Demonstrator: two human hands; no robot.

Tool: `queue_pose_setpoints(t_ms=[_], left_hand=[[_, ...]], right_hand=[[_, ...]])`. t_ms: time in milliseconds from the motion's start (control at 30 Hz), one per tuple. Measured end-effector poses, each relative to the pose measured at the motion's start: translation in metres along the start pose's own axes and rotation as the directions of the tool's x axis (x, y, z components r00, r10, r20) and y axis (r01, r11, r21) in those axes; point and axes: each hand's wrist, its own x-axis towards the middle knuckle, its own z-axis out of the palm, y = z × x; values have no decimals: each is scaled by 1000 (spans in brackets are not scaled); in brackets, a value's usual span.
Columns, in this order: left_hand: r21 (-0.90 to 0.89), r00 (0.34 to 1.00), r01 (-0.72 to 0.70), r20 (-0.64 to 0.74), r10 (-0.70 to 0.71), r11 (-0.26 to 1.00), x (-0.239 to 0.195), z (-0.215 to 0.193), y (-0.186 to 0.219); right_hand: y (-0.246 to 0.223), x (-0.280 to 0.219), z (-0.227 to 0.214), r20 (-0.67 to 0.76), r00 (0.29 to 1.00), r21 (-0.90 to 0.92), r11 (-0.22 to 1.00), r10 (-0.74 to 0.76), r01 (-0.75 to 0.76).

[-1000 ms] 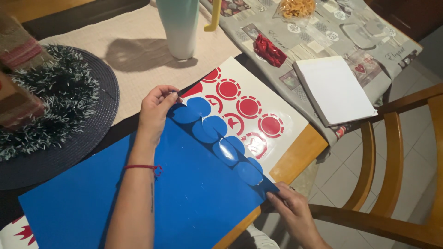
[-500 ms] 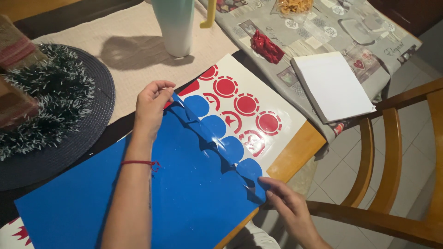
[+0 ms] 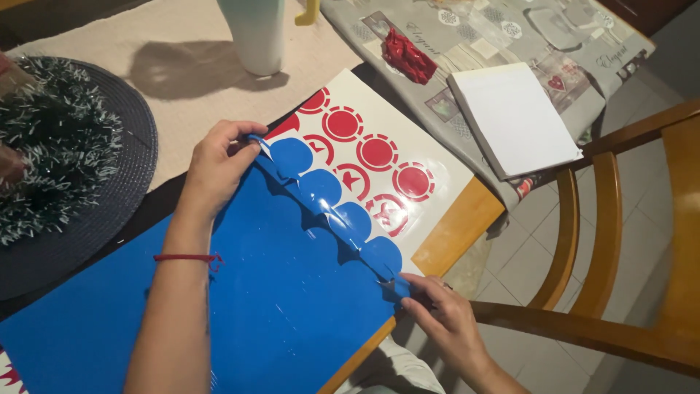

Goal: Peeling a blue decorative cut-out from a white backing sheet on a table

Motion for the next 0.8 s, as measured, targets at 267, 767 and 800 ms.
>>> queue_pose_setpoints(t_ms=[267,767,800], left_hand=[[153,990,-141,-1,143,978,2,0,-13],[-28,948,162,281,-148,986,19,-25,-6],[-29,922,256,306,-235,966,18,-27,4]], right_hand=[[0,3,1,-40,998,-21,999,-38,37],[1,6,3,-12,999,55,998,-43,44],[2,6,4,-4,1000,53,999,1,-1]])
